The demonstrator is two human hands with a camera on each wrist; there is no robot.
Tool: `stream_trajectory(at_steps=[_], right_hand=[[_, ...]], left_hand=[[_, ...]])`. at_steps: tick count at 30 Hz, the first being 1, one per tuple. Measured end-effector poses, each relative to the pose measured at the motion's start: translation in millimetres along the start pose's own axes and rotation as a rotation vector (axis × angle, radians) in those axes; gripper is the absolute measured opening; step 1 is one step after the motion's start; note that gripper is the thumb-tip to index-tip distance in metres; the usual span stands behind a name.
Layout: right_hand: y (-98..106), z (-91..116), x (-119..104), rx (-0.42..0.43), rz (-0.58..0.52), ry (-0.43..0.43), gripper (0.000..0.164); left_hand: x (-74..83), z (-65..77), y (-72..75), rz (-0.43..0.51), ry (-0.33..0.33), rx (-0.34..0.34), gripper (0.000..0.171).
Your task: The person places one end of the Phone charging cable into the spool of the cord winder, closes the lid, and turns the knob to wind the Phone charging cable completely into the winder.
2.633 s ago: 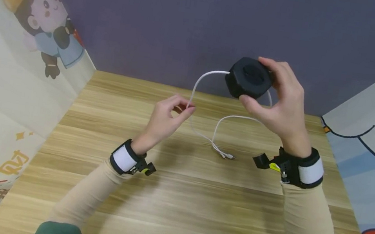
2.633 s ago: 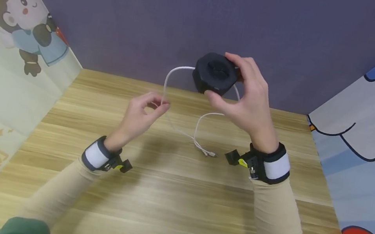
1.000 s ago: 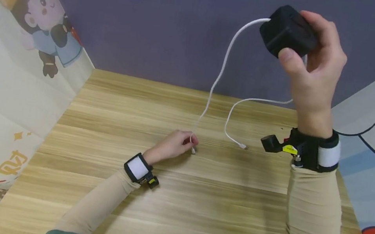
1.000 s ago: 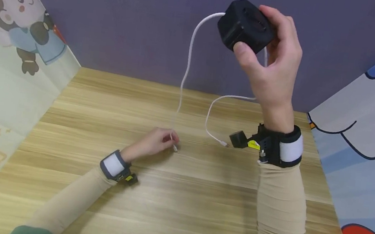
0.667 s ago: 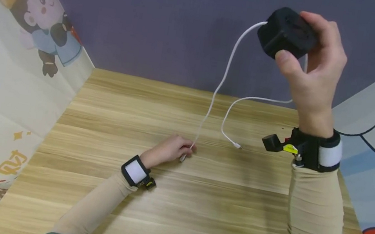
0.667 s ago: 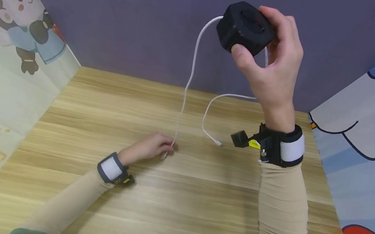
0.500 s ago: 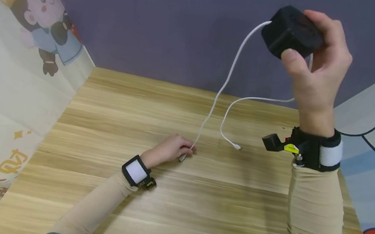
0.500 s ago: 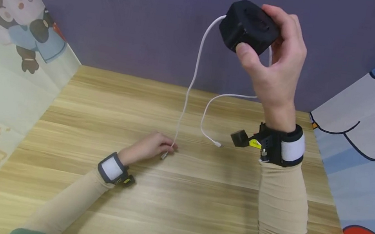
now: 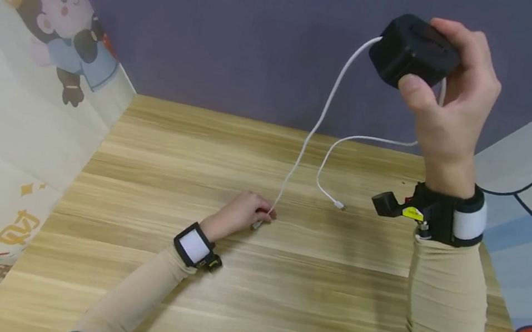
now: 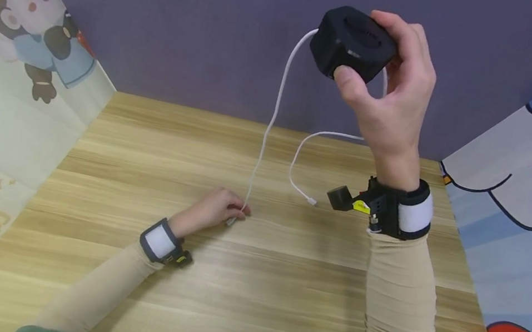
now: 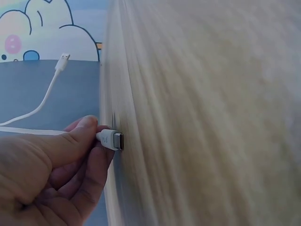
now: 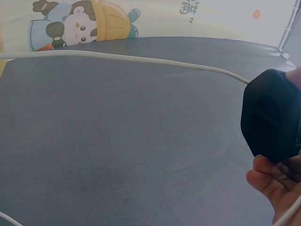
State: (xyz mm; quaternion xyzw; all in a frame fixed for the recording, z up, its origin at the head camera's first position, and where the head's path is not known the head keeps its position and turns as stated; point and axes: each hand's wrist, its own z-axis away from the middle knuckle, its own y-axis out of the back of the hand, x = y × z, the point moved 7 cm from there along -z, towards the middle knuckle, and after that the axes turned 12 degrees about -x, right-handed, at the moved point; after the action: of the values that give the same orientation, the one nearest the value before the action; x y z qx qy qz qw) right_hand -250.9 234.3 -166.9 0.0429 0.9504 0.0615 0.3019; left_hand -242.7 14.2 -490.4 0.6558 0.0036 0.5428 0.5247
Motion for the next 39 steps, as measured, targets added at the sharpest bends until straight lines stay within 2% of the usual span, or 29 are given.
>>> stream_trajectory(at_steps=[9, 15, 18, 25, 32, 39], right_hand=[[-3.9, 1.5, -4.8, 0.003, -0.003, -0.017, 0.101], [-7.2, 2.9, -8.0, 0.001, -0.008, -0.025, 0.1], [-7.7, 2.9, -7.8, -0.005, -0.011, -0.024, 0.097], [-8.1, 2.9, -5.1, -0.017, -0.027, -0.016, 0.098], [-6.9, 5.0, 0.7, -0.055, -0.06, -0.015, 0.094], [-7.3, 9.8, 10.5, -0.113, -0.105, -0.031, 0.085]], left_hand=[[-0.7, 0.1, 1.7, 0.005, 0.011, 0.02, 0.007], [1.2, 1.5, 5.3, -0.06, 0.009, 0.052, 0.007], [1.6, 1.3, 6.4, -0.064, 0.013, 0.057, 0.008], [-0.8, 0.7, 7.6, -0.035, 0.048, 0.05, 0.009], [-2.5, 0.8, 5.6, -0.079, 0.05, 0.041, 0.011], [-5.9, 3.4, 5.0, -0.025, 0.049, -0.012, 0.014]])
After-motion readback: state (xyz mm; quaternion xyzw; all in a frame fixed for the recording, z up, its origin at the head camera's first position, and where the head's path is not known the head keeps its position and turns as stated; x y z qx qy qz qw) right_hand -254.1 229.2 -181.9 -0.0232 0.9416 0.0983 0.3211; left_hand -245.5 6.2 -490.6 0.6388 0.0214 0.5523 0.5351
